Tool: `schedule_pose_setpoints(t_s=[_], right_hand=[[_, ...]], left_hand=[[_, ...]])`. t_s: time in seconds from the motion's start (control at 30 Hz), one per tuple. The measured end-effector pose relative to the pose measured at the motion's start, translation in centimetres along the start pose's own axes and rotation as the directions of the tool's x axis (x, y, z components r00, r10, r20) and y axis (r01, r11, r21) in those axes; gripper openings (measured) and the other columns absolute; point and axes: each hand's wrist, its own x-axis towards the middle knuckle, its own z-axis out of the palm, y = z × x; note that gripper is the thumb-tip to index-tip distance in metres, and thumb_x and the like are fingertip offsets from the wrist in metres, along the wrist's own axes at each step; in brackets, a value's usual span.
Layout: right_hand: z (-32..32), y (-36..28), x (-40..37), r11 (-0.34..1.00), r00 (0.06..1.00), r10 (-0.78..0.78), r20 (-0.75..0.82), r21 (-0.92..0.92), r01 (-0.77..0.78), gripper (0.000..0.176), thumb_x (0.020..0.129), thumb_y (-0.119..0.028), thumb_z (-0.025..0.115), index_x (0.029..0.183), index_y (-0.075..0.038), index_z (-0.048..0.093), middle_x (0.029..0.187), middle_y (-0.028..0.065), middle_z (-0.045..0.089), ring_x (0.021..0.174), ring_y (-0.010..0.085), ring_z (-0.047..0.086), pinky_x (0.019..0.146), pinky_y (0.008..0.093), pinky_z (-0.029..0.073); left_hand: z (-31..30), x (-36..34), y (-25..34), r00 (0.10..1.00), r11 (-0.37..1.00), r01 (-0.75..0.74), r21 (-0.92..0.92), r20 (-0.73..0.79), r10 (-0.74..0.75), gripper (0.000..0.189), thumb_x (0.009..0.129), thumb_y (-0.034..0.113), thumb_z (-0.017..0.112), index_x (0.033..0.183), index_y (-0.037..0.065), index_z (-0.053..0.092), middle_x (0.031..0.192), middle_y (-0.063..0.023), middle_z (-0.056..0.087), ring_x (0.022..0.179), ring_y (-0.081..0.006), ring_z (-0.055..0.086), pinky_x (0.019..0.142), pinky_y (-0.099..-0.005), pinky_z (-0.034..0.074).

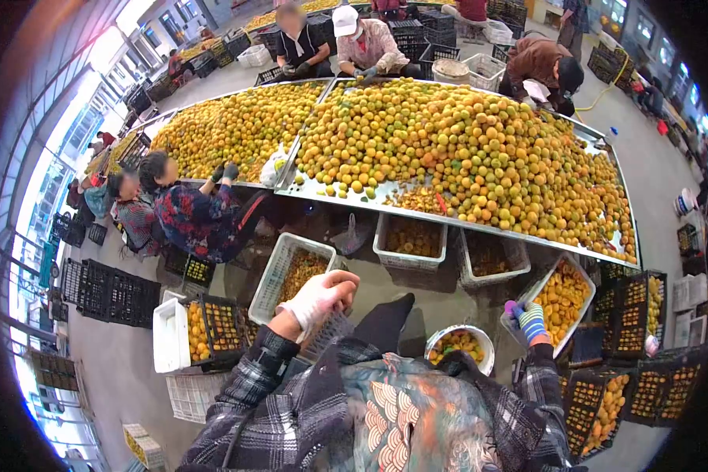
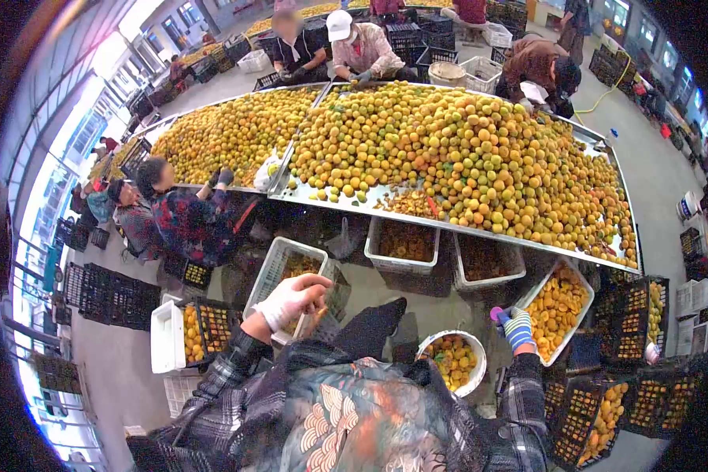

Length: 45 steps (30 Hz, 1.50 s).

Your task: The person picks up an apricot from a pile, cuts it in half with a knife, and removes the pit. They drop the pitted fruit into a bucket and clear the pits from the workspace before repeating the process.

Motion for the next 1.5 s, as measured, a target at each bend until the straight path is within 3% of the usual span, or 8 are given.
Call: schedule_pose_setpoints(t_s=[0.13, 0.23, 0.43, 0.6, 0.87, 1.27, 1.33, 1.5], right_hand=[[1.3, -5.1, 4.0, 0.996, 0.996, 0.084, 0.032, -0.002, -0.084, 0.013, 0.086, -0.014, 0.065, 0.079, -0.002, 0.064, 0.06, 0.0039, 0.061, 0.044, 0.0105, 0.052, 0.041, 0.0279, 0.042], [2.9, 0.9, 14.4, 0.94, 0.976, -0.208, 0.068, -0.262, 0.219, 0.018, 0.087, -0.016, 0.066, 0.077, 0.0, 0.064, 0.059, 0.0067, 0.061, 0.044, 0.0124, 0.055, 0.039, 0.029, 0.042], [12.4, -13.8, 19.3, 0.777, 0.883, -0.424, 0.201, -0.419, 0.469, 0.016, 0.082, -0.015, 0.065, 0.08, 0.0, 0.068, 0.059, 0.0098, 0.062, 0.045, 0.015, 0.057, 0.045, 0.0314, 0.046], [19.8, -27.1, 19.6, 0.992, 0.928, -0.123, 0.353, 0.071, 0.104, 0.014, 0.088, -0.011, 0.061, 0.083, 0.002, 0.065, 0.063, 0.0055, 0.063, 0.048, 0.0099, 0.056, 0.044, 0.026, 0.043], [31.7, -38.9, 24.2, 0.949, 0.831, -0.296, 0.471, 0.241, 0.201, 0.021, 0.084, -0.019, 0.068, 0.088, 0.002, 0.068, 0.072, 0.0065, 0.068, 0.057, 0.0087, 0.059, 0.053, 0.0244, 0.048], [60.6, -59.5, 23.8, 0.96, 0.591, -0.253, 0.766, 0.121, 0.254, 0.021, 0.082, -0.021, 0.069, 0.088, 0.0, 0.069, 0.069, 0.0077, 0.068, 0.051, 0.012, 0.062, 0.046, 0.0262, 0.05], [69.4, -58.5, 27.1, 0.849, 0.564, -0.355, 0.746, 0.005, 0.529, 0.023, 0.084, -0.02, 0.067, 0.088, 0.003, 0.067, 0.068, 0.0079, 0.066, 0.049, 0.0128, 0.061, 0.042, 0.028, 0.049], [76.0, -62.3, 24.4, 0.982, 0.603, -0.154, 0.783, 0.054, 0.181, 0.019, 0.085, -0.018, 0.066, 0.088, 0.001, 0.065, 0.068, 0.0064, 0.065, 0.045, 0.0133, 0.058, 0.04, 0.0272, 0.047]], left_hand=[[-2.1, 5.1, 1.7, 0.996, 0.995, 0.092, 0.025, 0.005, -0.093, 0.037, 0.089, 0.027, 0.056, 0.116, 0.003, 0.059, 0.079, -0.0018, 0.061, 0.065, -0.0089, 0.055, 0.061, -0.024, 0.046], [-3.5, 10.1, 1.8, 0.992, 0.992, 0.12, 0.026, 0.038, -0.121, 0.036, 0.089, 0.026, 0.055, 0.116, 0.004, 0.059, 0.079, -0.0011, 0.061, 0.064, -0.0089, 0.055, 0.06, -0.024, 0.046], [-6.3, 17.8, 1.4, 0.986, 0.991, 0.134, 0.026, 0.097, -0.136, 0.037, 0.088, 0.03, 0.056, 0.114, 0.003, 0.06, 0.079, -0.0031, 0.061, 0.067, -0.0105, 0.056, 0.062, -0.0252, 0.048], [-6.2, 21.3, 2.6, 0.983, 0.99, 0.133, 0.054, 0.122, -0.138, 0.039, 0.089, 0.031, 0.055, 0.117, 0.004, 0.058, 0.08, -0.0029, 0.061, 0.071, -0.0106, 0.058, 0.065, -0.0251, 0.048], [-8.7, 21.2, 1.5, 0.979, 0.977, 0.173, -0.126, 0.129, -0.157, 0.037, 0.09, 0.029, 0.055, 0.118, 0.004, 0.057, 0.083, -0.0032, 0.062, 0.07, -0.0096, 0.057, 0.065, -0.0246, 0.048], [-27.6, 21.7, -6.6, 0.945, 0.842, 0.094, -0.53, -0.22, -0.244, 0.036, 0.089, 0.022, 0.054, 0.119, 0.003, 0.056, 0.086, -0.0048, 0.064, 0.072, -0.0097, 0.059, 0.064, -0.0231, 0.049], [-31.3, 20.4, -9.0, 0.861, 0.827, 0.079, -0.556, -0.38, -0.338, 0.038, 0.089, 0.024, 0.054, 0.119, 0.0, 0.056, 0.081, -0.0055, 0.064, 0.062, -0.0112, 0.057, 0.06, -0.0241, 0.048], [-36.8, 17.5, -14.1, 0.713, 0.695, -0.095, -0.713, -0.536, -0.453, 0.035, 0.091, 0.019, 0.053, 0.119, -0.002, 0.053, 0.078, -0.0088, 0.062, 0.055, -0.0093, 0.051, 0.049, -0.0241, 0.042]])
